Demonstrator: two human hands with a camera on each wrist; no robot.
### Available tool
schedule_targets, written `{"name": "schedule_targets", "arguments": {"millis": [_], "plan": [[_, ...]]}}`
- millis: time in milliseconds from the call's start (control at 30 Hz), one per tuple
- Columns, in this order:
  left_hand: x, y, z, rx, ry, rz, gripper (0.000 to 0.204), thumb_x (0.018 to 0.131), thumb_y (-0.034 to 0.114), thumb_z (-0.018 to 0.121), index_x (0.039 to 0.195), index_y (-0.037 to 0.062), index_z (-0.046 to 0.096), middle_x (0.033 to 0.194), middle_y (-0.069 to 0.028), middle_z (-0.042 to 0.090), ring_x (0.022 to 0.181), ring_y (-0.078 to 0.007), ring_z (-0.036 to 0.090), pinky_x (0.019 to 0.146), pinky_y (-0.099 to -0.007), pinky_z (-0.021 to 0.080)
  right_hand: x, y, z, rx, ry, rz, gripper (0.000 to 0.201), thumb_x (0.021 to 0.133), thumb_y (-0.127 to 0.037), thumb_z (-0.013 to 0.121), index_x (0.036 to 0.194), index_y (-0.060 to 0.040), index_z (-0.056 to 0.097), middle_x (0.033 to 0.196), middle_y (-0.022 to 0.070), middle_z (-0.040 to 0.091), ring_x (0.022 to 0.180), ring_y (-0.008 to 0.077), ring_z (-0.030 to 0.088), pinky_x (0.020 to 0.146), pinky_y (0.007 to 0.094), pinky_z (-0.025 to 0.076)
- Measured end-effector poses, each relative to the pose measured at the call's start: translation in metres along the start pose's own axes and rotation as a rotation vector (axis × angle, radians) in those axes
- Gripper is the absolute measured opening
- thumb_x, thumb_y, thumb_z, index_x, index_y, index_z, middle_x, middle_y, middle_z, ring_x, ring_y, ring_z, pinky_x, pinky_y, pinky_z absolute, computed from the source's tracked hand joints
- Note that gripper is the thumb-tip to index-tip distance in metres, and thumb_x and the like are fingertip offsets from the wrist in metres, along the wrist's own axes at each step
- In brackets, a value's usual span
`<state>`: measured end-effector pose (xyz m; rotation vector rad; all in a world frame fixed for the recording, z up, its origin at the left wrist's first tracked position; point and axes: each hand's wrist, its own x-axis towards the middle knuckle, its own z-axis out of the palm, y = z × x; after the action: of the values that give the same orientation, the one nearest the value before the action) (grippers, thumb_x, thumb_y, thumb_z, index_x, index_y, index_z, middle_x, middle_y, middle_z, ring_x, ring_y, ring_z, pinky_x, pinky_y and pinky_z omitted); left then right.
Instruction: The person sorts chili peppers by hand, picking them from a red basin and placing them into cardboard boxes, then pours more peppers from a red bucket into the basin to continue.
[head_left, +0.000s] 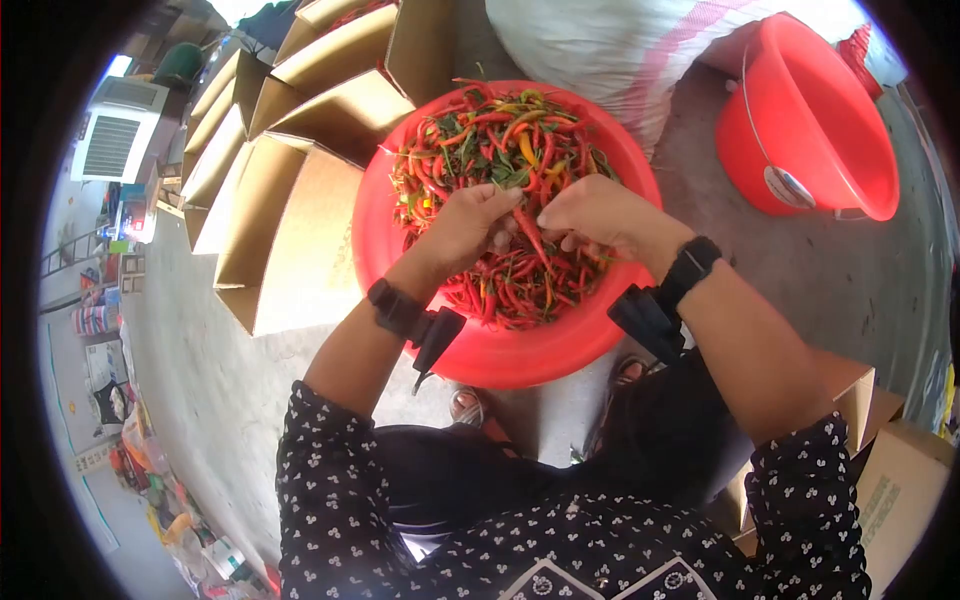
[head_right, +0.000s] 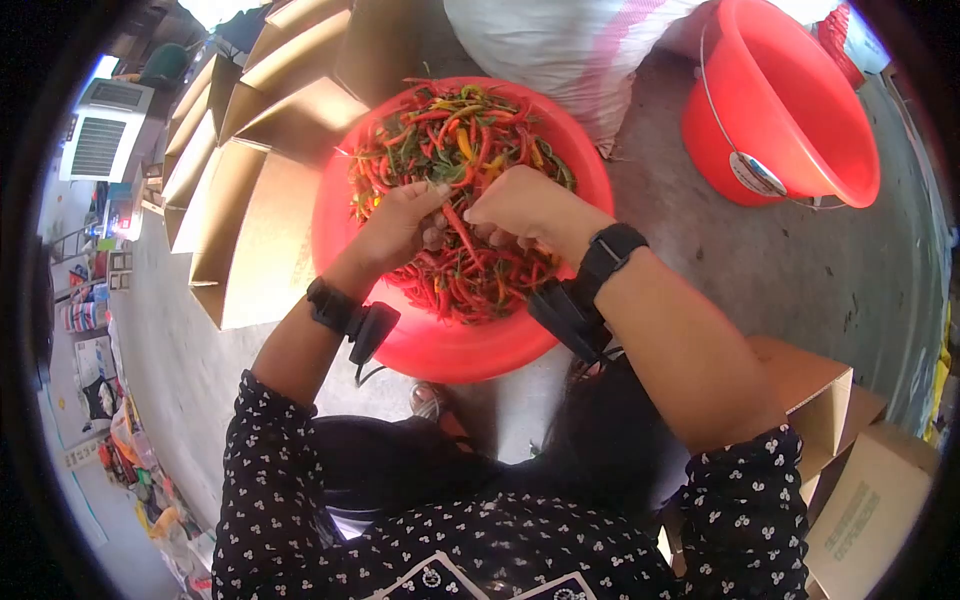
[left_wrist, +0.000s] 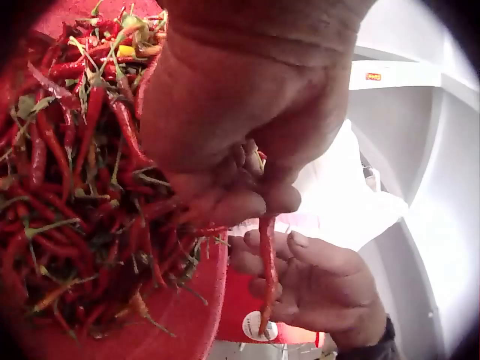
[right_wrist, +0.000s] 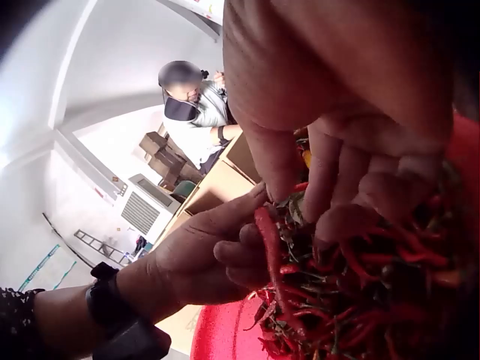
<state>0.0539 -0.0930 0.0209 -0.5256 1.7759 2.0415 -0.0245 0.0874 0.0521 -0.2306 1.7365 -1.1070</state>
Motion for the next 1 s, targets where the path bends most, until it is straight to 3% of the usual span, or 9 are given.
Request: {"name": "schedule_targets", "arguments": {"millis": [300,367,433,500,533,633,767,833,1000], "plan": [[0.005,-0.005,0.019,-0.212,-0.04,-0.008,0.026,0.089,0.025,0.051,0.084,0.0003,0.055,0.064,-0.0037,0.055,0.053,-0.0128,0.05,0.051,-0.0239,0.042,0.0,-0.003,-0.014,-0.167,0.016,-0.072,0.012,0.077,-0.014,0.061,0.076,-0.0021,0.064,0.066,0.0041,0.063,0.05,0.0082,0.049,0.041,0.0217,0.035],[0.014,-0.04,0.009,0.426,-0.223,0.137,0.029,0.09,0.03,0.05,0.093,0.0017,0.059,0.075,-0.0042,0.06,0.062,-0.0123,0.055,0.058,-0.0257,0.044,-0.001,-0.002,-0.019,-0.144,0.017,-0.078,0.013,0.077,-0.014,0.061,0.077,-0.0014,0.064,0.066,0.0046,0.063,0.05,0.0081,0.049,0.042,0.0217,0.035],[0.02,-0.068,0.01,0.482,-0.259,0.07,0.027,0.085,0.026,0.055,0.095,0.0021,0.061,0.08,-0.0094,0.062,0.068,-0.0188,0.06,0.063,-0.0316,0.048,-0.005,-0.003,-0.022,-0.123,0.019,-0.082,0.014,0.077,-0.014,0.061,0.077,-0.0007,0.064,0.067,0.005,0.063,0.05,0.0079,0.049,0.042,0.0216,0.035],[0.024,-0.09,0.011,1.371,-0.328,0.557,0.024,0.077,0.021,0.06,0.093,0.0036,0.062,0.083,-0.015,0.062,0.073,-0.0284,0.06,0.063,-0.0386,0.048,-0.009,-0.005,-0.023,-0.189,0.066,-0.09,0.014,0.077,-0.013,0.06,0.078,0.0001,0.064,0.066,0.006,0.063,0.051,0.0078,0.05,0.042,0.022,0.035],[0.026,-0.098,0.016,1.503,-0.307,0.384,0.022,0.07,0.018,0.061,0.087,0.0041,0.062,0.086,-0.0188,0.06,0.078,-0.0349,0.058,0.065,-0.0428,0.047,-0.009,-0.005,-0.023,-0.189,0.068,-0.086,0.014,0.077,-0.013,0.06,0.078,0.0001,0.064,0.066,0.006,0.063,0.051,0.0078,0.05,0.042,0.022,0.035],[0.024,-0.107,0.02,1.54,-0.209,0.408,0.02,0.07,0.019,0.061,0.083,0.0037,0.061,0.079,-0.0177,0.06,0.072,-0.0352,0.058,0.064,-0.0416,0.048,-0.009,-0.003,-0.024,-0.203,0.096,-0.098,0.014,0.077,-0.013,0.06,0.078,0.0001,0.064,0.065,0.0063,0.063,0.049,0.0082,0.05,0.041,0.0224,0.035],[0.029,-0.075,0.001,1.22,-0.312,0.493,0.019,0.076,0.022,0.061,0.075,0.0024,0.059,0.066,-0.0122,0.059,0.062,-0.0275,0.058,0.057,-0.0359,0.047,-0.008,-0.001,-0.024,-0.254,0.106,-0.058,0.015,0.077,-0.015,0.06,0.078,-0.0004,0.064,0.065,0.006,0.063,0.05,0.0098,0.053,0.04,0.0229,0.035],[0.016,-0.039,0.005,0.58,-0.18,0.033,0.024,0.084,0.024,0.058,0.071,0.0038,0.056,0.058,-0.0033,0.054,0.054,-0.0147,0.054,0.05,-0.0269,0.042,-0.007,0.0,-0.022,-0.286,0.098,-0.048,0.016,0.077,-0.016,0.059,0.078,-0.0009,0.064,0.065,0.0057,0.063,0.05,0.0104,0.055,0.04,0.023,0.036],[0.005,-0.015,0.003,0.188,-0.085,0.072,0.025,0.087,0.026,0.057,0.072,0.0054,0.054,0.057,0.002,0.05,0.049,-0.0053,0.045,0.045,-0.0203,0.035,-0.002,0.005,-0.01,-0.268,0.04,-0.041,0.016,0.077,-0.017,0.058,0.078,-0.0021,0.065,0.069,0.0043,0.062,0.054,0.0116,0.057,0.045,0.0246,0.04]]}}
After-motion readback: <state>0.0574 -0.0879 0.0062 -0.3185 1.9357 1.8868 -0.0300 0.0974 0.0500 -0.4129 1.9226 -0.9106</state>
